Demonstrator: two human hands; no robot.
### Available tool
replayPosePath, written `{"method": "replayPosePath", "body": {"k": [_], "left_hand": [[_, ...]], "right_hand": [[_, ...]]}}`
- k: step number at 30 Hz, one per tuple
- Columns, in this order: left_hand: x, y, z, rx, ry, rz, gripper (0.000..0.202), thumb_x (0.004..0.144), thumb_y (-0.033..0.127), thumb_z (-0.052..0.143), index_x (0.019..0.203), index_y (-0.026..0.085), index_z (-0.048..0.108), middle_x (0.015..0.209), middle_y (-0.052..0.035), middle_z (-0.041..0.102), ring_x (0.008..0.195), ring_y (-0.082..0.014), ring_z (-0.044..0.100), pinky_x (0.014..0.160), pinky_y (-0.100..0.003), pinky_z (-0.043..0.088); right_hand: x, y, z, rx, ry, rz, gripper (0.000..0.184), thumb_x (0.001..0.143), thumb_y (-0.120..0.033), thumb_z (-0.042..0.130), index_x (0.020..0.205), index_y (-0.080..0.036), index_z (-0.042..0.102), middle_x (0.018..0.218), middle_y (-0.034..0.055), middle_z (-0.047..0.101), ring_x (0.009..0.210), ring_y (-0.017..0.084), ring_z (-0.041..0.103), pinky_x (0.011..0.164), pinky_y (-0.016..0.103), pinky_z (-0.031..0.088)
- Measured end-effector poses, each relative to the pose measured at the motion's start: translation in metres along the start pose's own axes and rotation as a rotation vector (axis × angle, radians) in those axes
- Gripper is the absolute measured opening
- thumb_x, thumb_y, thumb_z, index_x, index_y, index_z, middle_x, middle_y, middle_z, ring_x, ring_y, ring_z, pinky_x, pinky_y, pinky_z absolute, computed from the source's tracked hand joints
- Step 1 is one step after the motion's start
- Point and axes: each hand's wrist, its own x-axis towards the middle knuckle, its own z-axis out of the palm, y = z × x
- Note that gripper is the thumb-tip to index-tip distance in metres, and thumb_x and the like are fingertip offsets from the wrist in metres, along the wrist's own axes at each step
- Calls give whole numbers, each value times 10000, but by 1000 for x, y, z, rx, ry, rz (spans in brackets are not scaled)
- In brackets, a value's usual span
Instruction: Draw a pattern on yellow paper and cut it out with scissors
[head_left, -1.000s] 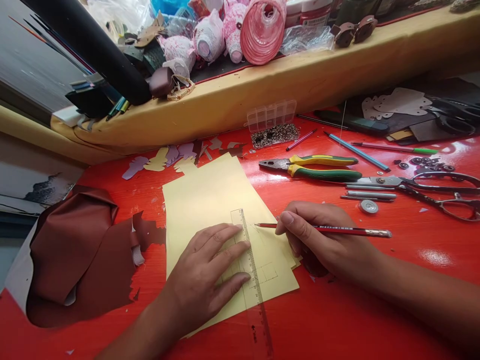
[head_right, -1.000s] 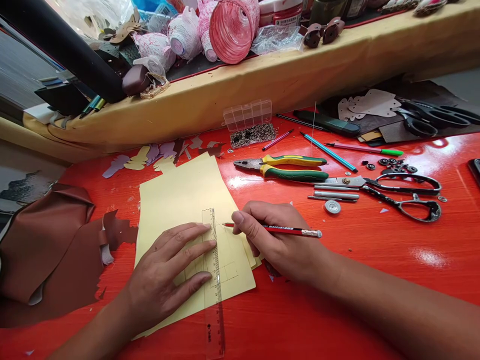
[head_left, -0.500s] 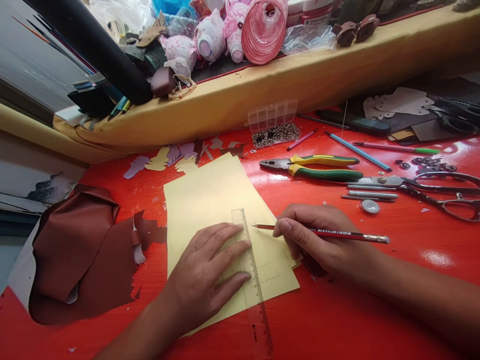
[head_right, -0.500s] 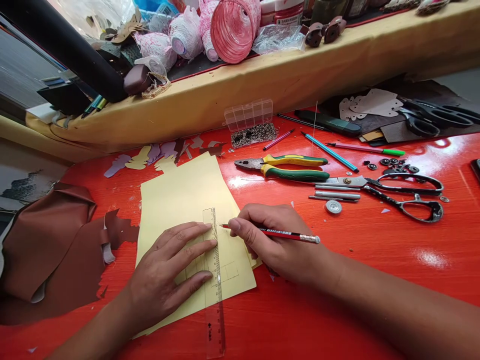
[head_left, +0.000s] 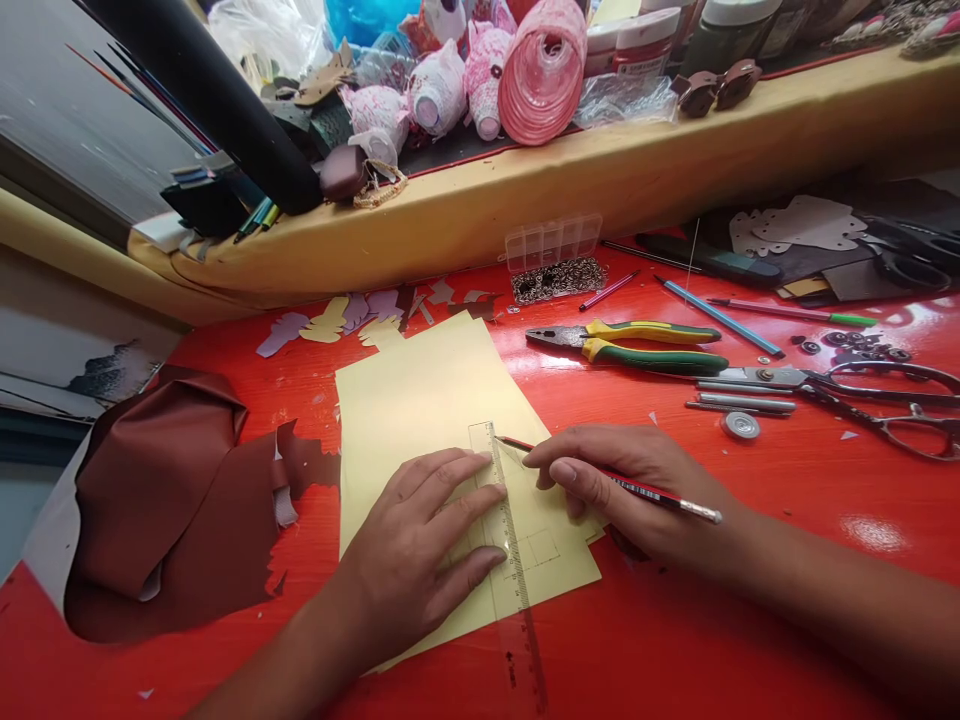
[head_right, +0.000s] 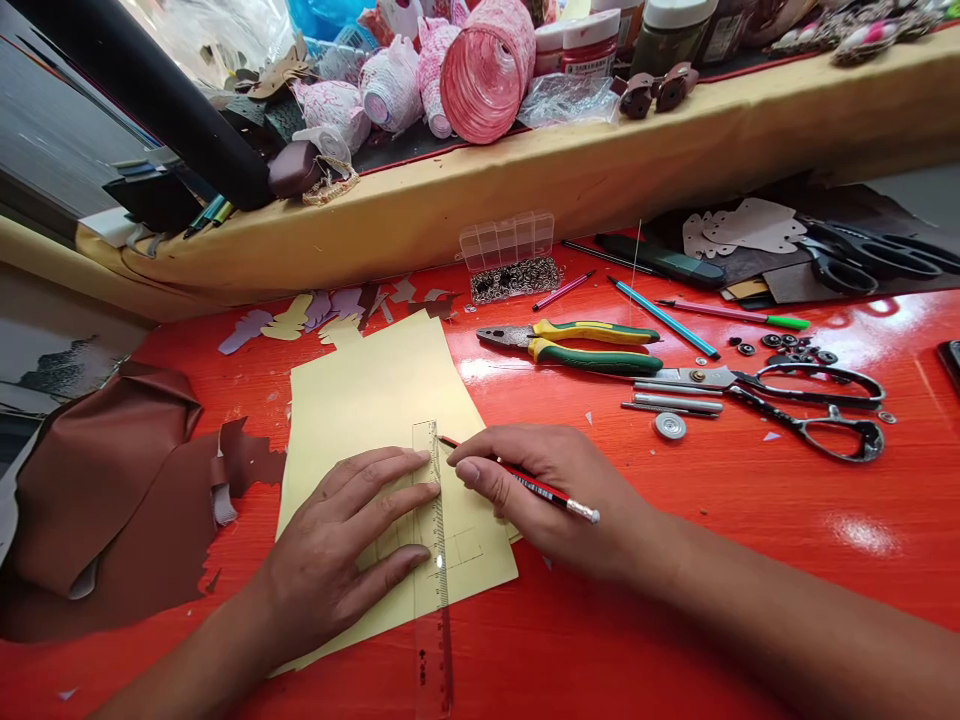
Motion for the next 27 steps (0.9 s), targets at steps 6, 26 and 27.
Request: {"method": "replayPosePath", "body": {"k": [6, 26, 27], "left_hand": [[-1, 0, 0, -14, -27, -1, 365, 1058, 318, 642, 1401, 195, 621, 1493, -154, 619, 1390, -320, 546, 1166, -506, 465], [-1, -1, 0, -13, -29, 12, 370, 1061, 313, 645, 1407, 189, 604, 1501, -149, 598, 1395, -315, 515, 1165, -491, 443], [-1, -1, 0, -10, -28, 15, 370, 1060, 315, 647, 1405, 188, 605, 1498, -148, 600, 1395, -313, 513, 1166, -489, 440]], "right_hand": [[1, 1, 2, 0, 20, -8, 301, 1100, -390, 572, 1105, -209, 813, 929, 52, 815, 642, 156, 720, 606, 264, 572], [3, 1, 0, -49, -22, -44, 356, 1117, -355, 515, 991, -169, 791, 815, 37, 780, 639, 144, 719, 602, 241, 536], [2, 1, 0, -43, -27, -40, 361, 1119, -351, 510, 985, -168, 792, 808, 36, 780, 642, 143, 723, 598, 237, 536]]}}
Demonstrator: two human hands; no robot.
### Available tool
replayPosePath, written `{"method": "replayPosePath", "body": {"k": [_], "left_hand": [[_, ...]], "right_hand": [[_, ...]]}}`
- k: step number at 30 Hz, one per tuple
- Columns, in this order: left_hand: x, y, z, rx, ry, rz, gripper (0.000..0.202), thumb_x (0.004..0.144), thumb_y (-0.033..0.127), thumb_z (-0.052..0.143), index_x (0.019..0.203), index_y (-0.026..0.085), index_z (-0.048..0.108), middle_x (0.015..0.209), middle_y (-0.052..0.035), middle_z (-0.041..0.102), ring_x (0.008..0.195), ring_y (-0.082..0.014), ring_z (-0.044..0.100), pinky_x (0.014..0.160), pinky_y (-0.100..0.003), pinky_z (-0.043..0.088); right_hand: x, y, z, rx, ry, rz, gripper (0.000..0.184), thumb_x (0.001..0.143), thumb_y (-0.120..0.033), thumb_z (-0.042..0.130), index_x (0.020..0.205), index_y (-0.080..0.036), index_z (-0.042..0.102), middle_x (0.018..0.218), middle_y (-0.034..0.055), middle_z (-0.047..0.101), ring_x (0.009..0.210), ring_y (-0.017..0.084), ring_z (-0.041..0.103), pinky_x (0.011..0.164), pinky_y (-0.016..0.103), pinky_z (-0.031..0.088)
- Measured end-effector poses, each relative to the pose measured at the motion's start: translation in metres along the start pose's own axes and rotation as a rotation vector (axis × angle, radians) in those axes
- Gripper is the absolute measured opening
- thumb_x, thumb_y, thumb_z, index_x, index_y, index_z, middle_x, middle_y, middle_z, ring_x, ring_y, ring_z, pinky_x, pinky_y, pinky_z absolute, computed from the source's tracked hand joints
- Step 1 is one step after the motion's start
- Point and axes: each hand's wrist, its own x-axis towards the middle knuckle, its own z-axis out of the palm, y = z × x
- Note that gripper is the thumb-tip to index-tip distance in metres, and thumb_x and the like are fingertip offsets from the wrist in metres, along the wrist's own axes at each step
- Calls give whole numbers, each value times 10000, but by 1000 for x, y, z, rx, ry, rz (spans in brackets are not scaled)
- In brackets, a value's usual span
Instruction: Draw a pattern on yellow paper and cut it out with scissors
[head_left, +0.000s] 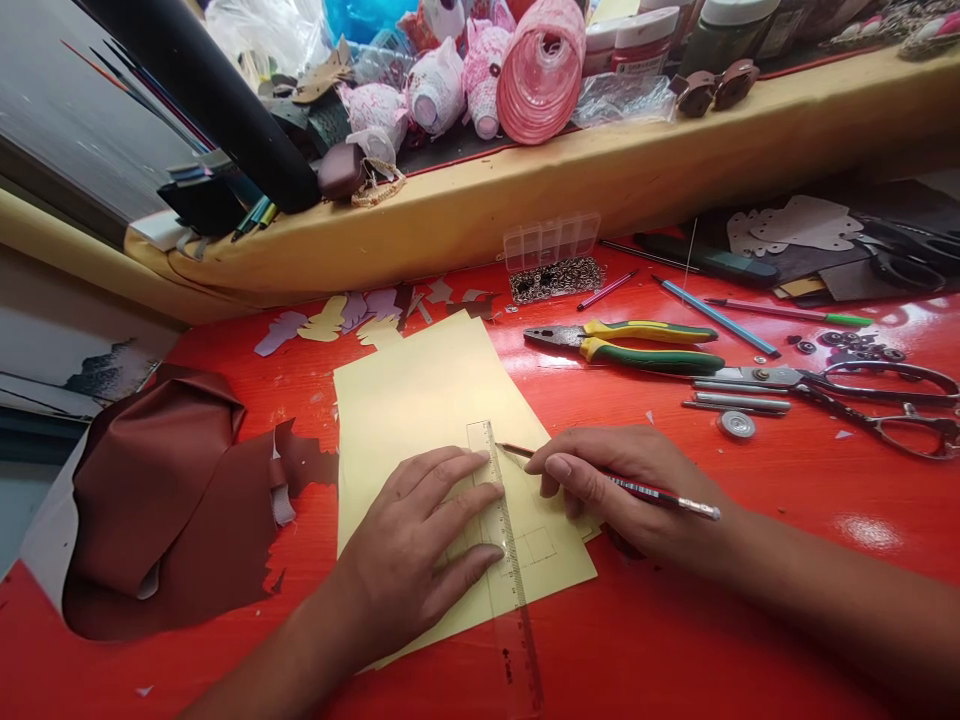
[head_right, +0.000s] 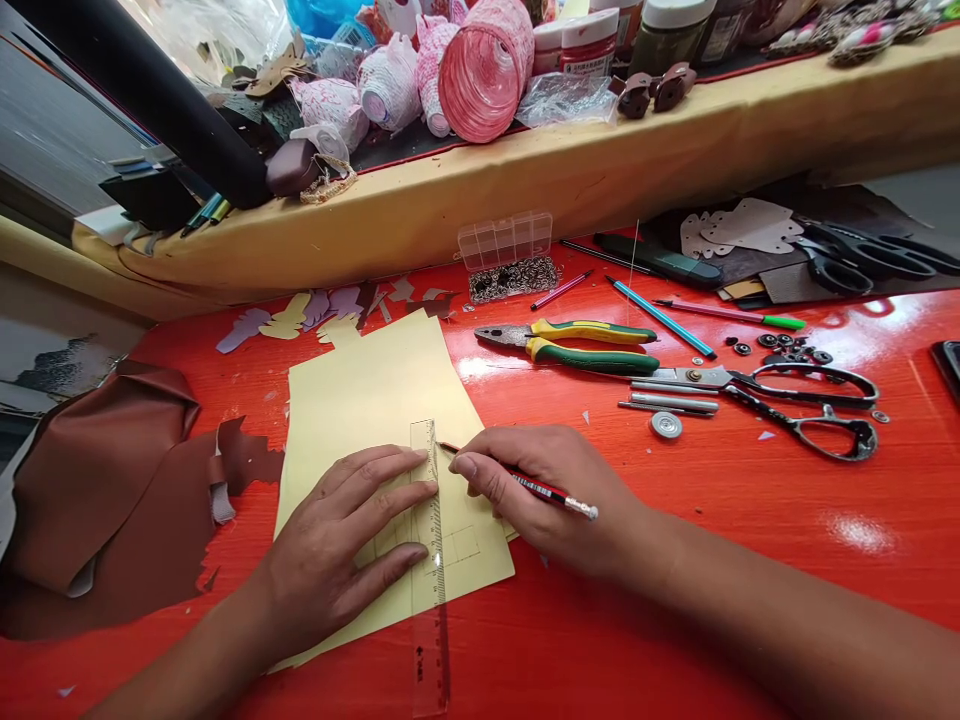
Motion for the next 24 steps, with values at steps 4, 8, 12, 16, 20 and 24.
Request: {"method": "replayPosePath", "body": {"k": [4, 8, 12, 16, 20, 24], "left_hand": [[0, 0, 0, 9, 6, 4, 368, 1060, 320, 648, 1399, 185, 607, 1494, -149, 602, 1397, -312, 509, 1162, -488, 447], [1, 1, 0, 14, 11, -1, 377, 1062, 323, 641, 1412, 192, 597, 1496, -148, 601, 1398, -316, 511, 1152, -496, 464], [1, 0, 1, 13, 8, 1, 377, 1058, 325, 648, 1406, 190, 602, 1491, -147, 601, 1394, -314, 513, 1151, -497, 467], [0, 0, 1, 18, 4, 0, 371, 1058, 331, 642, 1403, 199, 603, 1483, -146, 607, 1385, -320, 524, 1144, -507, 477], [0, -1, 1, 17, 4, -2, 378, 1056, 334, 646, 1408, 207, 596, 1484, -144, 605, 1384, -323, 525, 1139, -509, 483], [0, -1, 1, 6, -5, -6, 384, 1054, 328, 651, 1414, 205, 591, 1493, -143, 594, 1392, -316, 511, 1147, -503, 473]], "right_hand": [[-1, 2, -1, 9, -4, -17, 395, 1127, -353, 496, 955, -163, 796, 751, 30, 767, 629, 141, 724, 565, 224, 523], [-2, 4, -1, -3, 18, -56, 414, 1136, -364, 492, 940, -164, 798, 715, 20, 763, 585, 129, 702, 550, 221, 509], [-3, 5, -1, 11, 20, -65, 410, 1136, -350, 492, 918, -167, 786, 693, 7, 753, 579, 116, 702, 554, 205, 512], [-3, 2, 0, 17, 15, -59, 411, 1132, -339, 487, 893, -169, 774, 680, 4, 741, 570, 110, 699, 538, 191, 508], [-3, 1, 0, 14, 12, -58, 416, 1129, -334, 485, 879, -168, 774, 667, 5, 736, 565, 111, 704, 534, 187, 509], [-3, 0, -1, 12, 18, -68, 429, 1130, -340, 485, 869, -162, 777, 645, 3, 726, 550, 105, 694, 519, 181, 495]]}}
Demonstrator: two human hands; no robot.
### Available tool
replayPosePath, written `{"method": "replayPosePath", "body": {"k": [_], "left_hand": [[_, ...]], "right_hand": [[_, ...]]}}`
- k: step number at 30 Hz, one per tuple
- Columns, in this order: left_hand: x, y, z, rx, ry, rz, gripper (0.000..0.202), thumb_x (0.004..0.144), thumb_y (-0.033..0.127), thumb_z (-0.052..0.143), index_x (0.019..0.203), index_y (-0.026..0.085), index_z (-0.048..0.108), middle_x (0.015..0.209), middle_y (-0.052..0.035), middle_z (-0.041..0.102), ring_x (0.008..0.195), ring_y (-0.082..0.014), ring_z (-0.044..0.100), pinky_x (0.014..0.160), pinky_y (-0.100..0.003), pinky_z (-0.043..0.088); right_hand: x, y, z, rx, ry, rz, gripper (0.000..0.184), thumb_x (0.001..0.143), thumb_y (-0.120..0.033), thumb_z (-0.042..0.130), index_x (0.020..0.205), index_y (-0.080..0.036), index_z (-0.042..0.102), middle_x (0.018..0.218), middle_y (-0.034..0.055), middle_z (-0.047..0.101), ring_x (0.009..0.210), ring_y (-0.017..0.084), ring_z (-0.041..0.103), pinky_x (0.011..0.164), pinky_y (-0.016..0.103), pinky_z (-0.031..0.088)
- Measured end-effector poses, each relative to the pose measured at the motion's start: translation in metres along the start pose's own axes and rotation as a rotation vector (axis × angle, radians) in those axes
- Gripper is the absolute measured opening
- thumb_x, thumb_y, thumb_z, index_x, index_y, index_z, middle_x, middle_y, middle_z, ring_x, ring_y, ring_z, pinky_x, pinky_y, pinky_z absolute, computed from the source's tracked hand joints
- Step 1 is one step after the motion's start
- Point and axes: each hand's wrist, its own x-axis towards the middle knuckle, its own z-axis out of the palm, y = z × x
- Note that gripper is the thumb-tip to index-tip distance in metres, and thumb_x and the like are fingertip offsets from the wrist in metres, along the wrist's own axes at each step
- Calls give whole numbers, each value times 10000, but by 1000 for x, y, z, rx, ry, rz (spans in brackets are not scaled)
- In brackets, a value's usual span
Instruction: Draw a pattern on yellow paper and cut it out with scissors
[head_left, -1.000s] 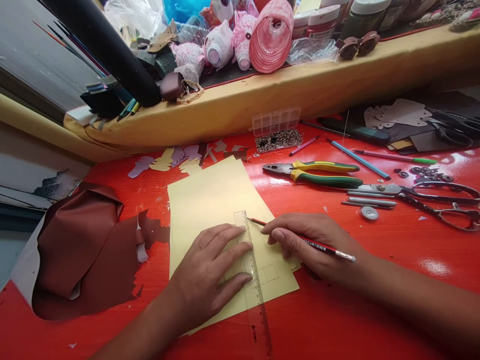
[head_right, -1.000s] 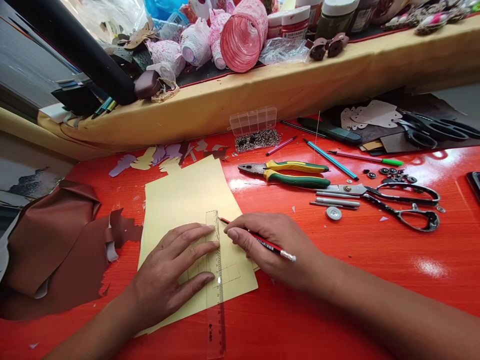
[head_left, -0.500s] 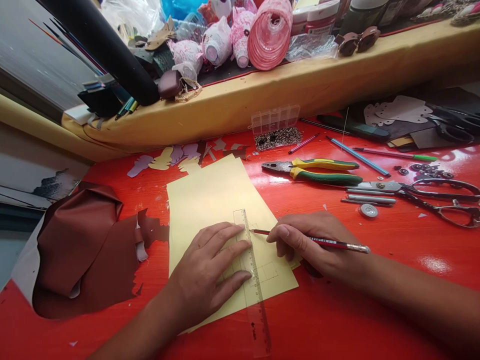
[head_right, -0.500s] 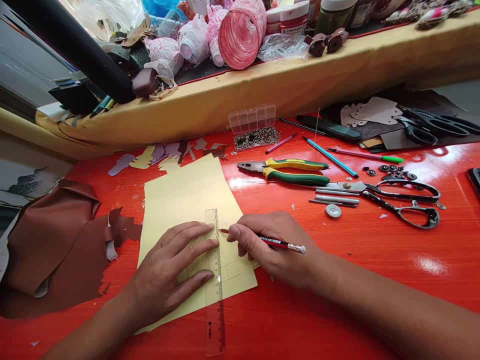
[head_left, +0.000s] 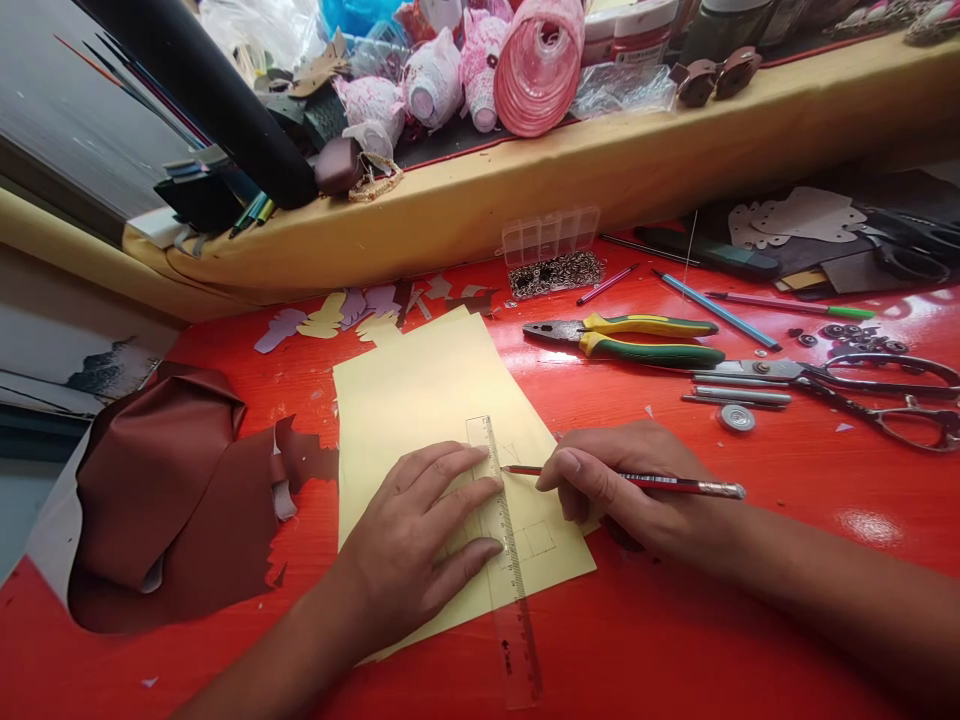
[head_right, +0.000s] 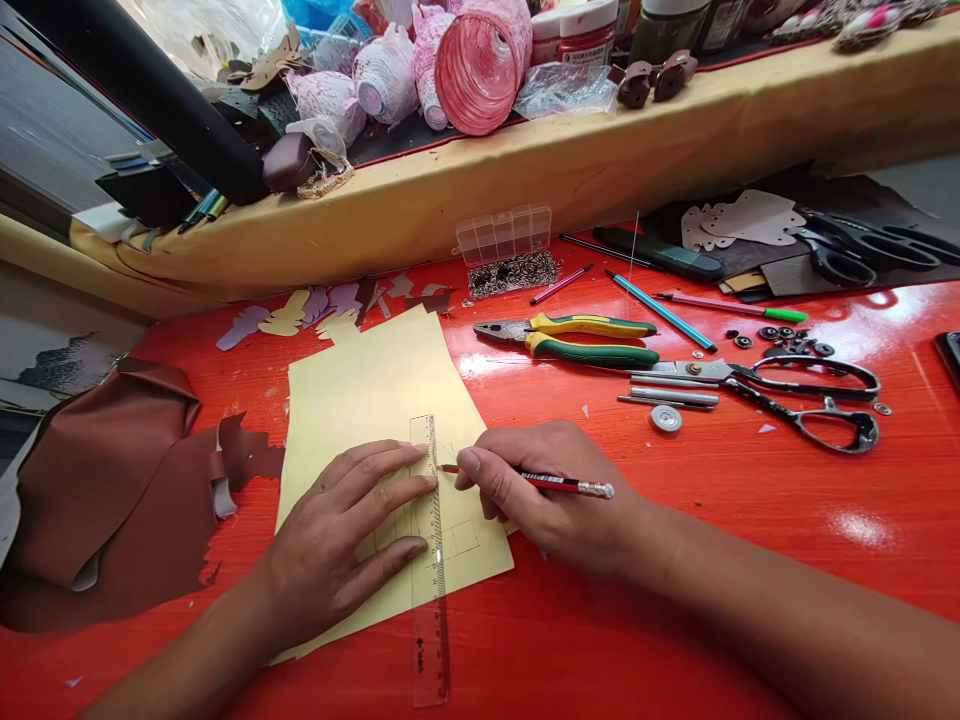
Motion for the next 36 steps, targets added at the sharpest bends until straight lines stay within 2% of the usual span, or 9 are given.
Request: {"method": "replayPosePath", "body": {"k": [7, 13, 18, 25, 32, 36], "left_hand": [[0, 1, -1, 3, 11, -7, 384, 1049, 327, 652, 1410, 205, 601, 1484, -144, 608, 1387, -320, 528, 1139, -505, 491], [1, 2, -1, 22, 20, 0, 370, 1048, 339, 651, 1388, 196, 623, 1466, -150, 629, 1369, -324, 557, 1141, -503, 501], [2, 3, 1, 70, 66, 36, 345, 1046, 347, 666, 1333, 157, 644, 1378, -174, 655, 1293, -328, 586, 1101, -502, 515], [3, 9, 0, 136, 119, 58, 248, 1052, 273, 648, 1271, 159, 673, 1278, -154, 696, 1234, -308, 628, 1064, -475, 544], [3, 15, 2, 277, 179, 75, 239, 1053, 301, 642, 1255, 177, 679, 1228, -139, 741, 1166, -301, 697, 992, -462, 606], [3, 22, 4, 368, 179, 79, 224, 1063, 279, 605, 1237, 157, 677, 1212, -150, 752, 1147, -316, 718, 945, -467, 631]], "right_hand": [[-2, 1, 1, 17, 14, -20, 410, 1127, -325, 498, 886, -156, 784, 635, 3, 718, 531, 104, 674, 506, 186, 486], [-2, 3, 2, 83, 54, 3, 383, 1131, -372, 522, 929, -164, 771, 691, 20, 723, 556, 135, 703, 525, 224, 538], [-1, 2, 2, 87, 26, -9, 367, 1127, -403, 541, 940, -173, 757, 747, 28, 734, 587, 142, 714, 545, 230, 543], [-5, 0, 3, 21, 56, -72, 326, 1121, -381, 552, 970, -181, 760, 789, 35, 774, 667, 157, 732, 604, 239, 528], [-5, 1, 4, 9, -12, -54, 408, 1129, -429, 512, 945, -167, 764, 795, 43, 766, 659, 155, 724, 621, 249, 527], [-5, -1, 3, -1, 19, -45, 470, 1128, -479, 494, 887, -167, 750, 704, 25, 728, 585, 140, 667, 572, 238, 497]]}}
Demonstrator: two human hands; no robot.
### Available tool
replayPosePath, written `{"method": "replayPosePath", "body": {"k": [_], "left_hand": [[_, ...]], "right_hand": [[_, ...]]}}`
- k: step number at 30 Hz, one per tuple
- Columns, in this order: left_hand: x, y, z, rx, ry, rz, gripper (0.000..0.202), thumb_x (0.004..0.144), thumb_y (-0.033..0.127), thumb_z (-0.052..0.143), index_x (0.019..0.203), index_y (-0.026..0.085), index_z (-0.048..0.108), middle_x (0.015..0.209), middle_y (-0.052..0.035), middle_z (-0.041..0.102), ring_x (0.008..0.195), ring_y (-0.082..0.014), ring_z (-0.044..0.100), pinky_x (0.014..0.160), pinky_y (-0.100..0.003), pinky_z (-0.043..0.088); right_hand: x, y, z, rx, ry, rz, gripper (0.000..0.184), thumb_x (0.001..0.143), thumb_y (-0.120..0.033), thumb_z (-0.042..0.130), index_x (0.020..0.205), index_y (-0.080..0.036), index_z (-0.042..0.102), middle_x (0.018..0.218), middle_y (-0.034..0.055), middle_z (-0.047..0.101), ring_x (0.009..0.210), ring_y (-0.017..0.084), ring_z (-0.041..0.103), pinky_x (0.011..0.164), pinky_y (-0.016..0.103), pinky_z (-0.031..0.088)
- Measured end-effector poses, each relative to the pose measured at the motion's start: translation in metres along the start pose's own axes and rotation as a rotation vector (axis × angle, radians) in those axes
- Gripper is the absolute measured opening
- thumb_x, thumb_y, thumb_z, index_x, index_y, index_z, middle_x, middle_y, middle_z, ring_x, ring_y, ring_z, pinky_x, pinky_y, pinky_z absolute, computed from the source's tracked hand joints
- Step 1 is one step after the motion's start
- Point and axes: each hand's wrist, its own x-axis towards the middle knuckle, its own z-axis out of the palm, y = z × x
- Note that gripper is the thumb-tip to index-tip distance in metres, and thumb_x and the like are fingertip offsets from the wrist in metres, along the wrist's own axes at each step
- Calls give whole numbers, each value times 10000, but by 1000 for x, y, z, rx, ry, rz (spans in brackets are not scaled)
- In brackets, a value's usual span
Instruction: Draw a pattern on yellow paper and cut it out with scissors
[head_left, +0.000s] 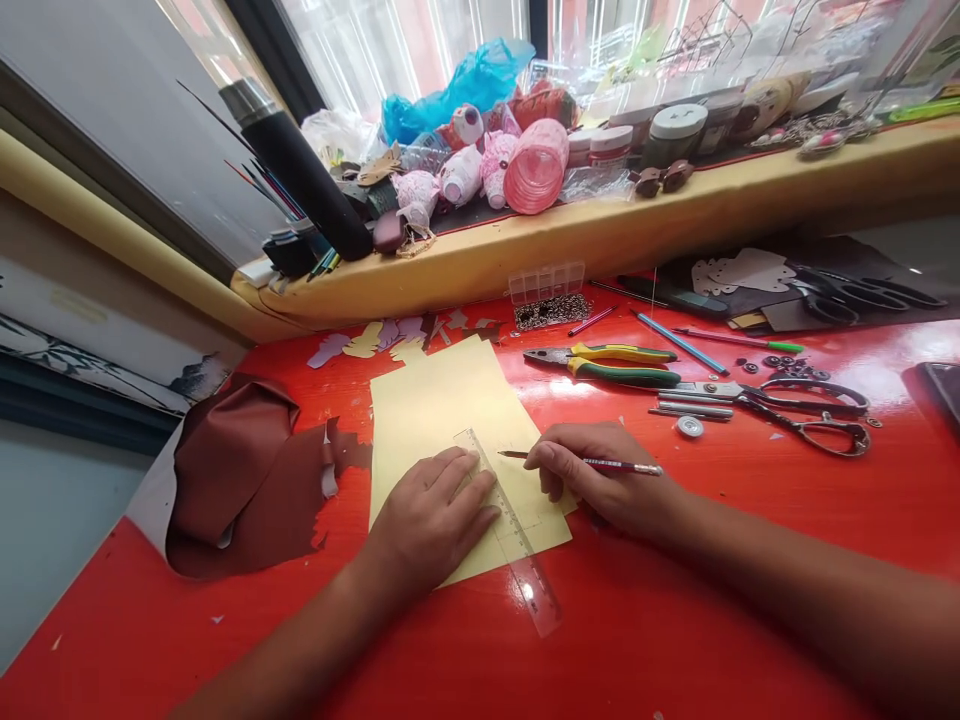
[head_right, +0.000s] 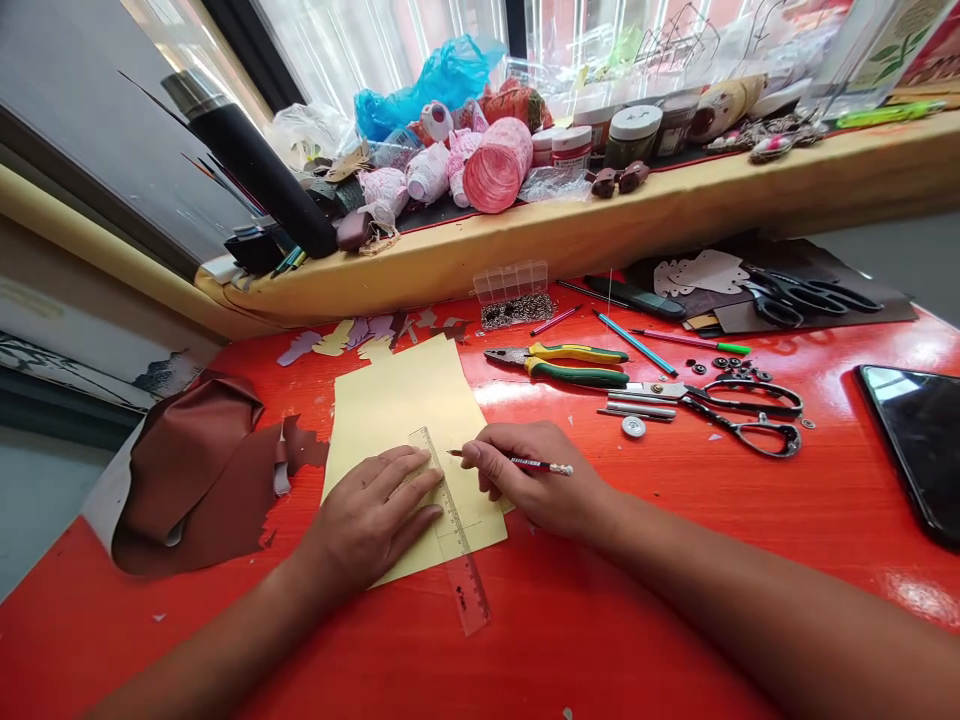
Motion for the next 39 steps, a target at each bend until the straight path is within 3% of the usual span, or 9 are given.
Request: {"method": "replayPosePath", "body": {"k": [4, 14, 22, 30, 39], "left_hand": [[-6, 10, -1, 12, -64, -80, 274, 1080, 259, 542, 1305, 164, 663, 1308, -167, 728, 1238, -333, 695, 982, -489, 627], [-18, 14, 0, -121, -67, -144, 391, 1073, 233, 549, 1450, 153, 611, 1444, -185, 657, 1371, -345, 603, 1101, -530, 562], [-18, 11, 3, -184, -107, -142, 458, 1069, 223, 559, 1520, 138, 569, 1568, -188, 581, 1488, -344, 516, 1193, -534, 502], [-18, 9, 5, -178, -107, -117, 464, 1086, 235, 541, 1539, 137, 545, 1582, -188, 571, 1508, -339, 497, 1195, -550, 502], [-18, 9, 4, -183, -114, -117, 476, 1087, 231, 537, 1556, 152, 530, 1595, -184, 563, 1519, -336, 493, 1206, -552, 492]], "right_hand": [[0, -2, 0, 36, 25, 38, 527, 1120, -553, 496, 829, -177, 722, 601, -12, 673, 428, 101, 533, 465, 219, 417], [1, -3, 3, 187, 48, 149, 498, 1102, -572, 541, 872, -174, 732, 610, -22, 652, 350, 76, 478, 352, 209, 350], [2, -3, 4, 163, 69, 172, 453, 1093, -533, 581, 877, -183, 771, 627, -11, 655, 406, 94, 511, 390, 225, 396], [2, -3, 4, 142, 58, 149, 451, 1103, -517, 570, 874, -178, 761, 653, -2, 659, 454, 100, 562, 398, 209, 405], [1, -3, 4, 143, 30, 167, 444, 1105, -521, 563, 901, -178, 756, 661, -14, 662, 402, 81, 517, 398, 220, 406]]}}
